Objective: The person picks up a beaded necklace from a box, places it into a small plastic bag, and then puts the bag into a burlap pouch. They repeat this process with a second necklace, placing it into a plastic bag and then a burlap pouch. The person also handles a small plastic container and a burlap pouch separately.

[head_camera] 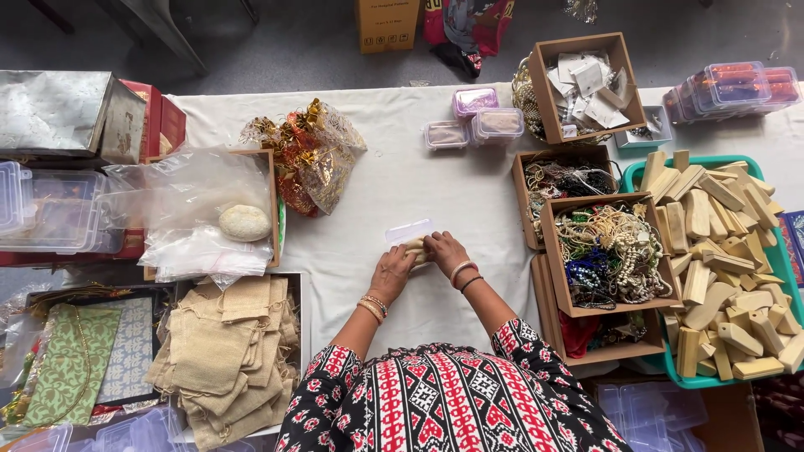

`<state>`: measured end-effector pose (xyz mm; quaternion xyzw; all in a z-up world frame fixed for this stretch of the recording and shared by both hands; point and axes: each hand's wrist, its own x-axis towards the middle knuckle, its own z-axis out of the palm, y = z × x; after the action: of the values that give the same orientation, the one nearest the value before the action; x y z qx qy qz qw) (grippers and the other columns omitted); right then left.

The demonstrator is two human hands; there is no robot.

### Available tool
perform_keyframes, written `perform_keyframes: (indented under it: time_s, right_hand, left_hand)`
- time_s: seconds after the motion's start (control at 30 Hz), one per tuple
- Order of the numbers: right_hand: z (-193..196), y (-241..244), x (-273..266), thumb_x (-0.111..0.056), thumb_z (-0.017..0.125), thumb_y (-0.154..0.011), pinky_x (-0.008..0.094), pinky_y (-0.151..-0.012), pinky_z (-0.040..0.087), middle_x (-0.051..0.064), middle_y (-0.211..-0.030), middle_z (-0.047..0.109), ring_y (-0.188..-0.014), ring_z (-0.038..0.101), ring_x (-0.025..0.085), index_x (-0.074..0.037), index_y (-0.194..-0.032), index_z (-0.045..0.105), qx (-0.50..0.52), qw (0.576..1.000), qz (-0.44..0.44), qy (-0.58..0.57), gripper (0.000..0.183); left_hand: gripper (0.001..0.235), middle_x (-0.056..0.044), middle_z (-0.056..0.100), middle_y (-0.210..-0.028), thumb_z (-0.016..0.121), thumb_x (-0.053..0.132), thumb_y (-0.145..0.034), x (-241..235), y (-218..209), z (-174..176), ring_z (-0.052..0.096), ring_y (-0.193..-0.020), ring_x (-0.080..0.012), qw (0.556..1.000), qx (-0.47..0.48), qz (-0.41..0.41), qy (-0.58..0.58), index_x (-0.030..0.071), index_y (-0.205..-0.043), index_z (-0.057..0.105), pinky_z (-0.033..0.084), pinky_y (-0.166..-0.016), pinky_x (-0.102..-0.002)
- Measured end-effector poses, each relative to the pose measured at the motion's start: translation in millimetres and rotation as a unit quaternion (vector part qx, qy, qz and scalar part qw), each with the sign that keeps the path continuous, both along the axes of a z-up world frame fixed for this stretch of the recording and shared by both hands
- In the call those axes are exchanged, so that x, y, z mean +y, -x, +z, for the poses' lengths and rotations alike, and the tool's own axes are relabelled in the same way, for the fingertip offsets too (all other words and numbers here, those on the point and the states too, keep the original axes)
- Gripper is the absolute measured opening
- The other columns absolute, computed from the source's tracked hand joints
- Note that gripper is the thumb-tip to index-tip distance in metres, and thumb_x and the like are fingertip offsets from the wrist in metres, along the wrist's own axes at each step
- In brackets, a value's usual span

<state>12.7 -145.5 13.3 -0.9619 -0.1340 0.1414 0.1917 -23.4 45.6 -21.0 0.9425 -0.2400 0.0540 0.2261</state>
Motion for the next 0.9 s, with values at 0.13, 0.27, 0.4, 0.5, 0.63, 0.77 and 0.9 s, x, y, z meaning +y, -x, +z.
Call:
perform_keyframes:
  time_s: [0.13,0.27,0.4,0.5,0.63,0.77,0.9]
  right_hand:
    - [-19.6,2.5,-10.3,-0.008,0.076,-0.084,0.035,-0.084,0.055,0.0,-0.098,0.065,-0.097,0.062,0.023,-0.014,-0.095,0.068,0.018,0.996,-0.045,-0.077,0.015]
    - [-41.0,7.6,-30.7,-0.003,0.071,-0.087,0.031,-0.081,0.058,0.003,-0.106,0.061,-0.093,0.065,0.019,-0.011,-0.104,0.069,0.077,0.95,-0.155,-0.261,0.019]
    - [-58.4,13.2,-41.8,-0.005,0.064,-0.093,0.027,-0.078,0.058,0.002,-0.115,0.058,-0.094,0.063,0.011,-0.011,-0.117,0.064,0.061,0.883,-0.253,-0.39,0.025]
    - [-28.0,11.0,-25.4,-0.011,0.067,-0.094,0.026,-0.071,0.058,0.001,-0.114,0.058,-0.087,0.062,0.008,-0.012,-0.123,0.064,0.093,0.871,-0.274,-0.398,0.029]
    - [-30.2,9.3,-10.9,-0.01,0.075,-0.088,0.026,-0.066,0.06,0.004,-0.106,0.057,-0.078,0.062,0.008,-0.012,-0.123,0.063,0.09,0.898,-0.25,-0.351,0.037]
    - [-53.9,10.6,-12.3,-0.005,0.081,-0.084,0.027,-0.061,0.059,0.005,-0.09,0.057,-0.07,0.061,0.01,-0.009,-0.119,0.063,0.093,0.899,-0.283,-0.32,0.039]
    - [-91.0,15.0,-22.5,0.0,0.07,-0.09,0.028,-0.058,0.058,0.002,-0.083,0.057,-0.067,0.061,0.01,-0.006,-0.119,0.063,0.153,0.844,-0.323,-0.4,0.03]
  left_hand:
    - [0.019,-0.017,0.064,-0.123,0.067,0.009,-0.088,8.9,2.3,-2.2,0.062,-0.111,-0.0298,0.999,0.0,-0.006,0.034,0.007,-0.107,0.066,0.053,-0.092,-0.04]
    - [0.024,-0.015,0.063,-0.125,0.069,0.005,-0.088,20.4,9.5,2.8,0.057,-0.119,-0.0326,0.997,0.025,-0.009,0.078,0.008,-0.111,0.067,0.052,-0.098,-0.041]
    - [0.04,-0.014,0.052,-0.126,0.073,0.008,-0.088,23.7,13.5,-2.1,0.05,-0.123,-0.031,0.966,0.1,0.152,0.184,0.007,-0.123,0.054,0.048,-0.108,-0.041]
    - [0.064,-0.016,0.044,-0.13,0.076,0.007,-0.079,20.1,-5.7,35.3,0.045,-0.126,-0.0344,0.936,0.032,0.173,0.305,0.005,-0.134,0.044,0.045,-0.109,-0.043]
    - [0.07,-0.017,0.048,-0.131,0.077,0.006,-0.078,17.8,-17.5,42.4,0.046,-0.122,-0.0363,0.944,0.074,0.124,0.297,0.002,-0.14,0.045,0.043,-0.105,-0.046]
    - [0.051,-0.009,0.056,-0.127,0.074,0.007,-0.085,12.0,-10.2,23.0,0.052,-0.124,-0.0312,0.969,0.103,0.048,0.218,0.013,-0.133,0.057,0.048,-0.108,-0.042]
    - [0.054,-0.01,0.053,-0.127,0.079,0.008,-0.079,6.9,5.8,33.9,0.049,-0.126,-0.0352,0.99,0.053,0.021,0.132,0.016,-0.128,0.058,0.044,-0.107,-0.05]
